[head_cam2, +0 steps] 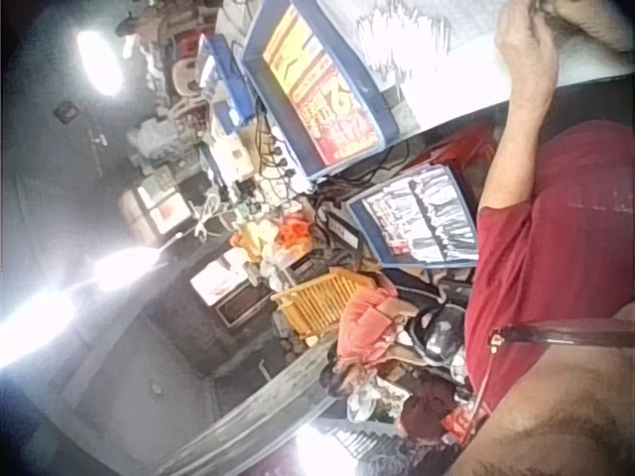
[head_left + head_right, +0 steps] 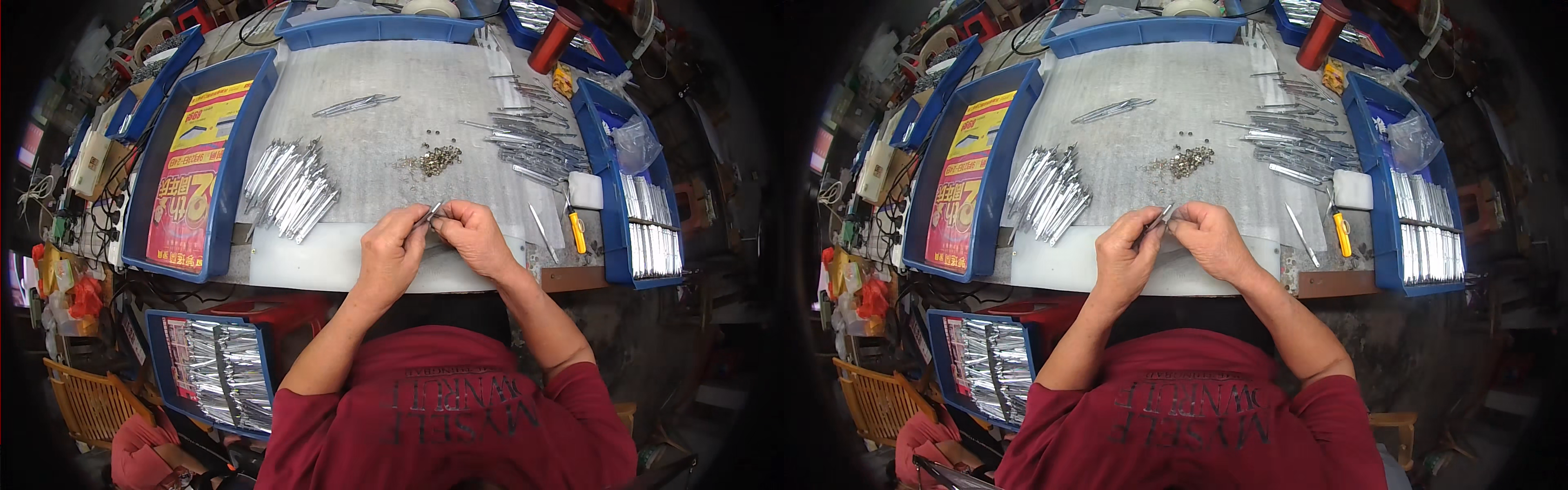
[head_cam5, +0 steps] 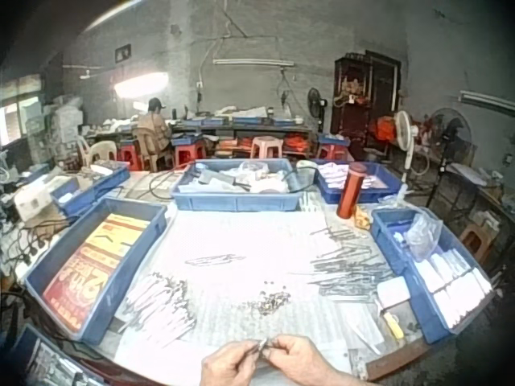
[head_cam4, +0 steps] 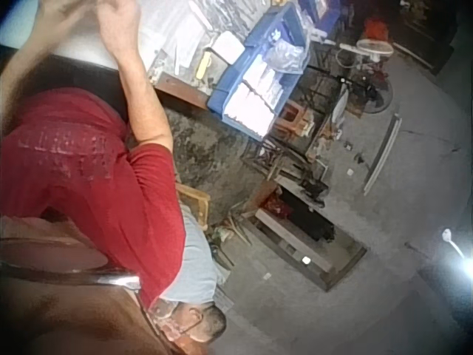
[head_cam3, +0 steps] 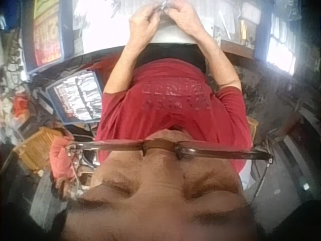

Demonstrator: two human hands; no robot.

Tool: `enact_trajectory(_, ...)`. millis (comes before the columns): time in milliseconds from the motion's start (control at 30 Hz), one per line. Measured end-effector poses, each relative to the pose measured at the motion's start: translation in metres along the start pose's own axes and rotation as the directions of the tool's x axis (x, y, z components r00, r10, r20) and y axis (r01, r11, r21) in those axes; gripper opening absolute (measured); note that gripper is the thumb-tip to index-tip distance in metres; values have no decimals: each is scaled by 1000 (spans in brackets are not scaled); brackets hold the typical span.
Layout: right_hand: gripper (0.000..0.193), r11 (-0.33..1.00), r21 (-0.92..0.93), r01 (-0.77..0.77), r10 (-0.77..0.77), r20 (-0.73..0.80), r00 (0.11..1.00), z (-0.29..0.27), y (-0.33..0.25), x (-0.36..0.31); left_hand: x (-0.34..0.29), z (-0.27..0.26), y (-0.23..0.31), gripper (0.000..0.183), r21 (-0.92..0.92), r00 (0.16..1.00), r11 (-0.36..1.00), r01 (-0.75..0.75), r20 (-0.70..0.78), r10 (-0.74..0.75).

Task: The person assembles small metal pins and metal caps by hand on a workstation, using an assembly jig to join the components.

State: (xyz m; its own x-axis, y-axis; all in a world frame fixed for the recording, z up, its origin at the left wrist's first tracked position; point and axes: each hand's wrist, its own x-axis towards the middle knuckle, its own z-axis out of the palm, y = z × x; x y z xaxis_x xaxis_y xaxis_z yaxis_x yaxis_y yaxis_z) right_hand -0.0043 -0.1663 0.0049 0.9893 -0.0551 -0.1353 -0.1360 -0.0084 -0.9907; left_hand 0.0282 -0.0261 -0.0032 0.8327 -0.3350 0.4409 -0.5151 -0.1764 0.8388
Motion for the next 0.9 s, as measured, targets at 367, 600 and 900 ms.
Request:
enact_trajectory(367,9,930,-251,268,-323,-214,922,9,4,-10,-11,6,-5,19,-481,928,794,371,156,-339)
enact_trajectory(600,6,863,-360,355,-442,-194,876,11,3,-9,-12,7,1,13,-496,918,772,397,204,-341)
enact_trajectory(900,5,765,-496,410,-546,-163,822,11,0,-10,-14,12,-3,12,-317,970,917,242,63,-234)
